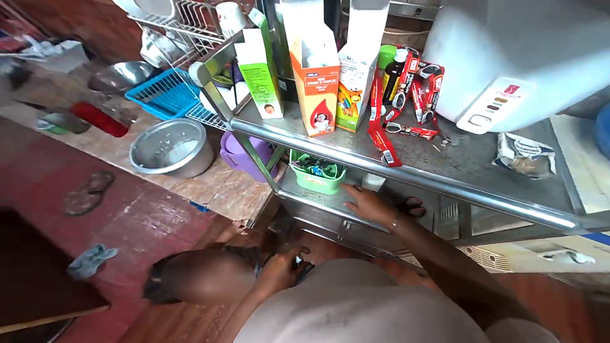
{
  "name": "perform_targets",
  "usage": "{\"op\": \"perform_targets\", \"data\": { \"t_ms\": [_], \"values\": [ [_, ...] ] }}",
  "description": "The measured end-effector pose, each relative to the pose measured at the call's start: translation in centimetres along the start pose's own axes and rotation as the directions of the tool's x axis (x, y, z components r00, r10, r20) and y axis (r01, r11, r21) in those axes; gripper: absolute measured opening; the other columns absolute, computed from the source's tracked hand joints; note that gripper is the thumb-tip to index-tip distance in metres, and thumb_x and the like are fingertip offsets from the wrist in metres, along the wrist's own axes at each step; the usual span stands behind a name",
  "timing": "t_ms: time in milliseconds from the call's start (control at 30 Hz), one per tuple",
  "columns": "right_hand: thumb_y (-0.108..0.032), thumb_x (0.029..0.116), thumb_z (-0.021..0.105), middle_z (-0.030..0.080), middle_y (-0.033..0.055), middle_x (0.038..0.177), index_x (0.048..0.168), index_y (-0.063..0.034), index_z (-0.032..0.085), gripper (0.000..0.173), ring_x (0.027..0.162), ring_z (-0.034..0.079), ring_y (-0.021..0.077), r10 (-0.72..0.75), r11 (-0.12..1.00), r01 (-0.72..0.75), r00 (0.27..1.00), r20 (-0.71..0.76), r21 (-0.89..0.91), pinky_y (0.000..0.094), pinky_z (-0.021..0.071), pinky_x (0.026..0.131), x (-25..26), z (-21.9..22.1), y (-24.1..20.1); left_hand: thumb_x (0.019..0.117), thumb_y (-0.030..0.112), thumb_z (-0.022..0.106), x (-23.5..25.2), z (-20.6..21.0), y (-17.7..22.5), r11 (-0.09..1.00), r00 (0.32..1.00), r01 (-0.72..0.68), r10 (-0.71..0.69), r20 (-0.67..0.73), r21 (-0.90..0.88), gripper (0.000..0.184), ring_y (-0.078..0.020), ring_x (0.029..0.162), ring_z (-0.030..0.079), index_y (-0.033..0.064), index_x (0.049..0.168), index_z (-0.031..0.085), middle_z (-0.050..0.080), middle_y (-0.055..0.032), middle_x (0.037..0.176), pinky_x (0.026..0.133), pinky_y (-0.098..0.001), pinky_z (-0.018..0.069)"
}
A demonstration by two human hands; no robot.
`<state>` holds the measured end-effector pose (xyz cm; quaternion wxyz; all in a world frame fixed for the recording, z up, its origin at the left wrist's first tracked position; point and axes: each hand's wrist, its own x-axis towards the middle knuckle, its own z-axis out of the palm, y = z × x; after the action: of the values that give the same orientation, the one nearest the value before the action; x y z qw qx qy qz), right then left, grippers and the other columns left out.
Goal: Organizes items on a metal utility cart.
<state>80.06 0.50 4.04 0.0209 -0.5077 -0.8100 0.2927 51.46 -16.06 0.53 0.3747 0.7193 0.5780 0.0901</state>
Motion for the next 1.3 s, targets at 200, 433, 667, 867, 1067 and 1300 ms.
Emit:
{"op": "perform_targets", "data": {
  "t_ms": [200, 433, 667, 867, 1067, 1300],
  "values": [
    [-0.026, 0.1067, 0.057, 0.07, 0.0234, 0.109, 0.155, -0.0191, 0.04, 0.052, 0.089, 0.071, 0.036, 0.139, 0.905, -0.11, 0.989, -0.042, 0.411, 0.0532, 0.0582, 0.083, 6.3, 3.5, 0.4, 0.1, 0.032, 0.061, -1.2, -0.1, -1.1, 1.0, 0.999, -0.027, 0.027, -0.025, 0.002, 0.033, -0.0244, 0.075, 0.068, 0.0142, 0.127, 0.067, 0.071, -0.009, 0.09, 0.074, -0.0491, 0.057],
    [-0.02, 0.1085, 0.052, 0.072, 0.0154, 0.11, 0.144, -0.0122, 0.056, 0.037, 0.086, 0.072, 0.0247, 0.1, 0.815, 0.029, 0.977, -0.189, 0.578, 0.0425, 0.0605, 0.077, 6.2, 5.0, 1.7, 0.0998, 0.028, 0.063, -1.6, 0.3, -3.1, 0.995, 0.998, -0.049, 0.044, -0.055, -0.087, 0.03, -0.0205, 0.071, 0.066, 0.0105, 0.124, 0.068, 0.071, -0.0099, 0.089, 0.071, -0.0435, 0.0567],
    [-0.022, 0.1051, 0.06, 0.07, 0.0185, 0.106, 0.133, -0.0033, 0.058, 0.033, 0.088, 0.072, 0.0289, 0.22, 0.767, -0.032, 0.951, -0.216, 0.641, 0.0475, 0.0608, 0.079, 4.8, 6.0, 0.2, 0.097, 0.026, 0.067, 1.3, 0.0, -3.2, 0.974, 0.999, -0.024, 0.012, -0.052, -0.226, 0.031, -0.0098, 0.074, 0.066, 0.0155, 0.126, 0.065, 0.071, -0.0006, 0.095, 0.072, -0.0337, 0.0588],
    [-0.03, 0.1012, 0.066, 0.071, 0.0161, 0.106, 0.129, -0.0003, 0.061, 0.041, 0.092, 0.073, 0.022, 0.301, 0.726, -0.071, 0.927, -0.222, 0.684, 0.0393, 0.0611, 0.088, 1.4, 7.4, 0.0, 0.0984, 0.019, 0.067, 3.9, -1.1, -2.0, 0.747, 0.993, 0.092, -0.121, 0.001, -0.659, 0.063, -0.0152, 0.063, 0.065, 0.0181, 0.155, 0.038, 0.07, -0.0062, 0.106, 0.054, -0.0316, 0.0579],
    [-0.026, 0.1044, 0.06, 0.071, 0.0155, 0.108, 0.128, 0.0015, 0.061, 0.036, 0.094, 0.073, 0.019, 0.346, 0.713, -0.074, 0.902, -0.258, 0.697, 0.0352, 0.0617, 0.087, 0.4, 7.3, 0.7, 0.101, 0.024, 0.065, 6.8, -2.2, -1.9, 0.633, 0.983, 0.132, -0.183, 0.019, -0.763, 0.071, -0.0172, 0.058, 0.063, 0.0194, 0.16, 0.027, 0.067, -0.0115, 0.106, 0.053, -0.0324, 0.0574],
    [-0.018, 0.1044, 0.057, 0.068, 0.0153, 0.121, 0.144, -0.0011, 0.052, 0.043, 0.105, 0.071, 0.0245, 0.252, 0.592, 0.05, 0.937, -0.244, 0.805, 0.041, 0.0625, 0.088, -0.6, 8.1, 1.5, 0.1006, 0.027, 0.065, 7.7, -1.5, -3.5, 0.672, 0.993, 0.12, -0.095, 0.076, -0.731, 0.056, -0.018, 0.065, 0.066, 0.0184, 0.152, 0.044, 0.071, -0.0088, 0.109, 0.057, -0.0345, 0.0585]
  ]
}}
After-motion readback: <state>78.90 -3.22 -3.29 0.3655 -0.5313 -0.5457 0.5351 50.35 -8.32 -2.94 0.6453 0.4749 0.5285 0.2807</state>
